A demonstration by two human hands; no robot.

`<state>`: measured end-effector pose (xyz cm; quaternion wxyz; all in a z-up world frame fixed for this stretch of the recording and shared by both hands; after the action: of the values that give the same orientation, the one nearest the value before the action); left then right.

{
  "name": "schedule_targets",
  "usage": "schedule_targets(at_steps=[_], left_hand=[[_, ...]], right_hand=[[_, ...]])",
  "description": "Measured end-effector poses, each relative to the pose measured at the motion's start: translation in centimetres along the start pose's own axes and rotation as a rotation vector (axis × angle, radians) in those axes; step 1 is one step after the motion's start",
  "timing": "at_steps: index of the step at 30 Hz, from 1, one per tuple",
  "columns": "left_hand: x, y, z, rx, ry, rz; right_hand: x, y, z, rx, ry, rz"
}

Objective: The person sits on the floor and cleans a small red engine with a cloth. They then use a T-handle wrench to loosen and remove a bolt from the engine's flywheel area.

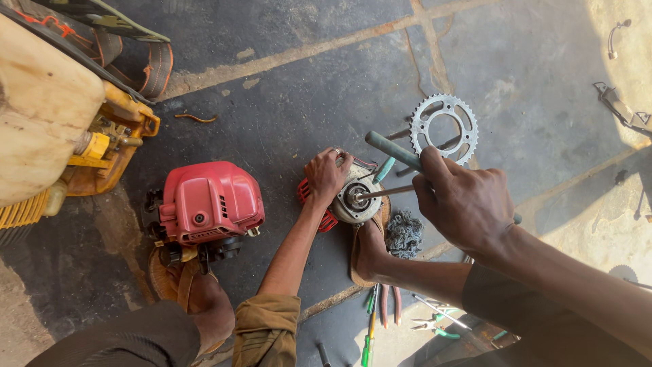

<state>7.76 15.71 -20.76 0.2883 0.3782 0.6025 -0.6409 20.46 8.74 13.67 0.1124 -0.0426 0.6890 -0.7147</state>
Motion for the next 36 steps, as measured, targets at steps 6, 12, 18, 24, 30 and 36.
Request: schedule_targets(at_steps=[6,12,18,24,30,36], left_hand=[[-1.5,3.5,-1.0,0.426,0.121,-0.118],[-1.1,2.3,-3.7,0.303,0.059,0.037],[-1.9,0.9,-3.2,0.301,-0.037,0.101],[-5.1,-3.9,-1.6,-0.014,0.272,0.236],[-7.5,-7.5,1.6,0.456,-0.044,0.950],[-13.5,-13.3,5.9,0.921,-0.064,1.143]], right_hand=[[11.9,-7.0,-0.3,-0.383,-1.063,0.262],[3.7,-2.6,-2.4,-0.472,-0.846,0.002],[2.5,-1.4,-3.2,-0.222,-0.823,-0.186],[3.8,-4.8,-5.4,0.031,-0.782,-0.380],[3.8,-4.6,-4.3,0.025,-0.836,-0.390],[5.0,-7.8,-3.4,-0.137,-0.725,-0.154]])
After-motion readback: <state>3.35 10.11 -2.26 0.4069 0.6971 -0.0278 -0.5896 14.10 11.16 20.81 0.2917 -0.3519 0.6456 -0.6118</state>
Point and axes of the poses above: each hand's wrist, its own z-axis away from the middle knuckle, its own y-axis out of the palm, x = y × z, the point moved 4 cm from there along -z, towards the middle knuckle, and after that the axes turned 6 degrees about z, right-handed, at the moved point
